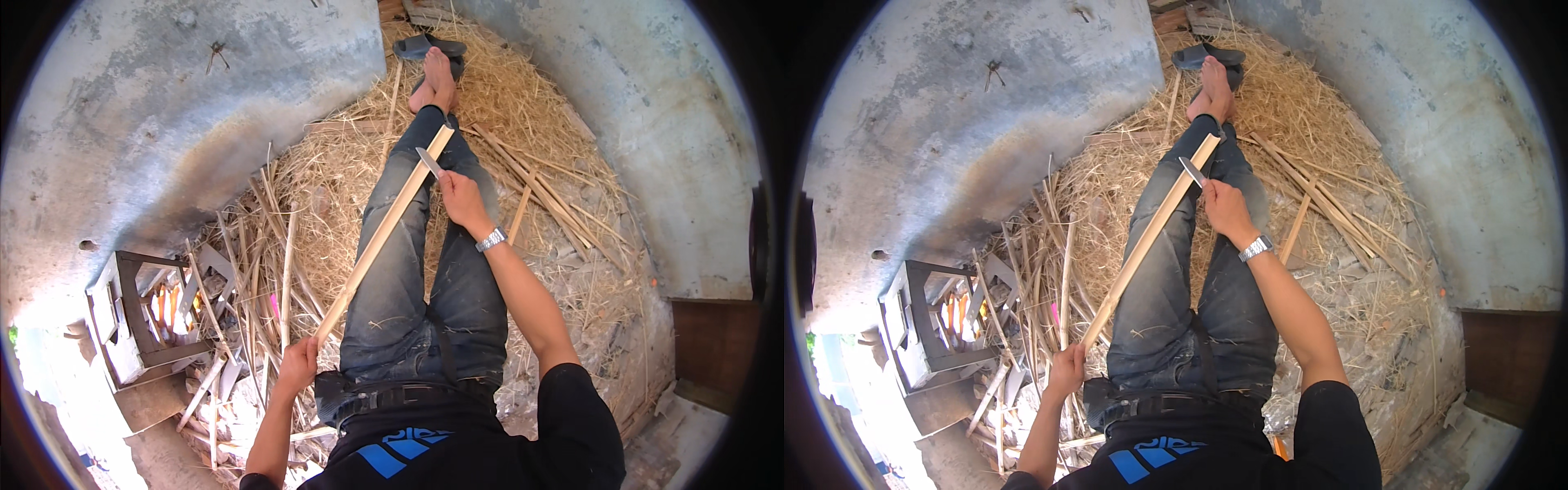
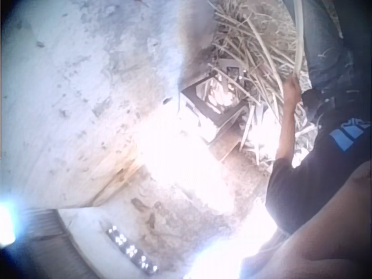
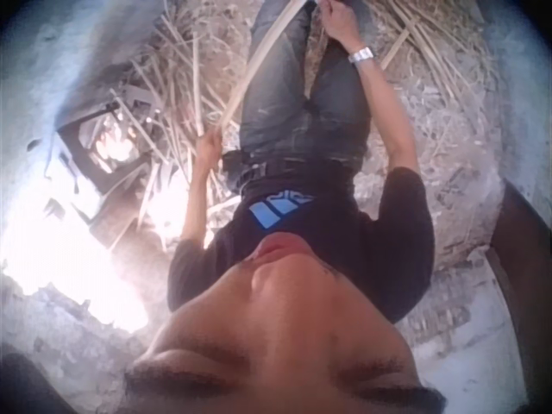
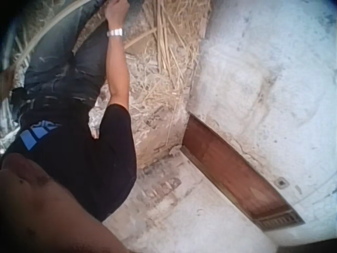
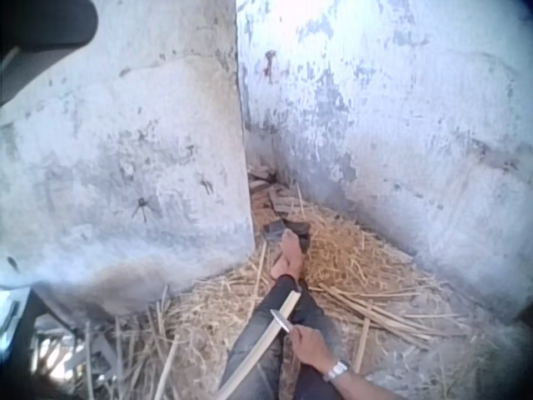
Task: The person whittles a strip of bamboo using a knife. The person repeatedly scrapes the knife along the surface and edges of the bamboo strip while holding it against their lap.
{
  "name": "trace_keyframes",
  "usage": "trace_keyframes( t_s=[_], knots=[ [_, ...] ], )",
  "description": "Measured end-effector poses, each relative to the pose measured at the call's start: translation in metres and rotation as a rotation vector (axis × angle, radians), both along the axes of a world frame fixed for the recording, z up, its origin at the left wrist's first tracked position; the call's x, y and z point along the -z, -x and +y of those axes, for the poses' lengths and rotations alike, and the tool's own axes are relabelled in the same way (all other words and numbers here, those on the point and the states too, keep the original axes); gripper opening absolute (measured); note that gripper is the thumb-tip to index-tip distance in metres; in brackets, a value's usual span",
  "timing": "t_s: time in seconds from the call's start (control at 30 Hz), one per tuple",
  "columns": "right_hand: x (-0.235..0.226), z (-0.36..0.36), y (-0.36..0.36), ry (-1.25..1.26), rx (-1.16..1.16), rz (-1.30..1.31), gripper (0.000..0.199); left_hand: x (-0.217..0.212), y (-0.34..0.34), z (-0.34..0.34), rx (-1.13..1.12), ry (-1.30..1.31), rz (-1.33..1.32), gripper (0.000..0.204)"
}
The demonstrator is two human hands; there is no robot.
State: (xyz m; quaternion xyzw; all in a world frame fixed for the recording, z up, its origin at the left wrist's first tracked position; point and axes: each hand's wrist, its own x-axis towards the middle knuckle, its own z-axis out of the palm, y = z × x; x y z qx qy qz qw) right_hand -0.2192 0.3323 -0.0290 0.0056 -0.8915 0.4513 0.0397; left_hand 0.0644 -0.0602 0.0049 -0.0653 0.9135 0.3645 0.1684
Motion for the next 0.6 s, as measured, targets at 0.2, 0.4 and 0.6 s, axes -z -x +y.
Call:
trace_keyframes(
  t_s=[0.2, 0.4, 0.6],
  knots=[
    [0.009, -0.019, -0.004, -0.001, -0.077, -0.045, 0.049, 0.011, 0.017, 0.015, 0.048, -0.006, 0.067, 0.041],
    [0.006, -0.04, -0.041, 0.012, -0.082, -0.094, 0.05, 0.012, 0.042, 0.03, 0.028, -0.036, -0.02, 0.044],
    [0.004, -0.045, -0.063, 0.045, -0.156, -0.111, 0.051, 0.015, 0.055, 0.05, 0.008, -0.09, -0.006, 0.046]
  ],
)
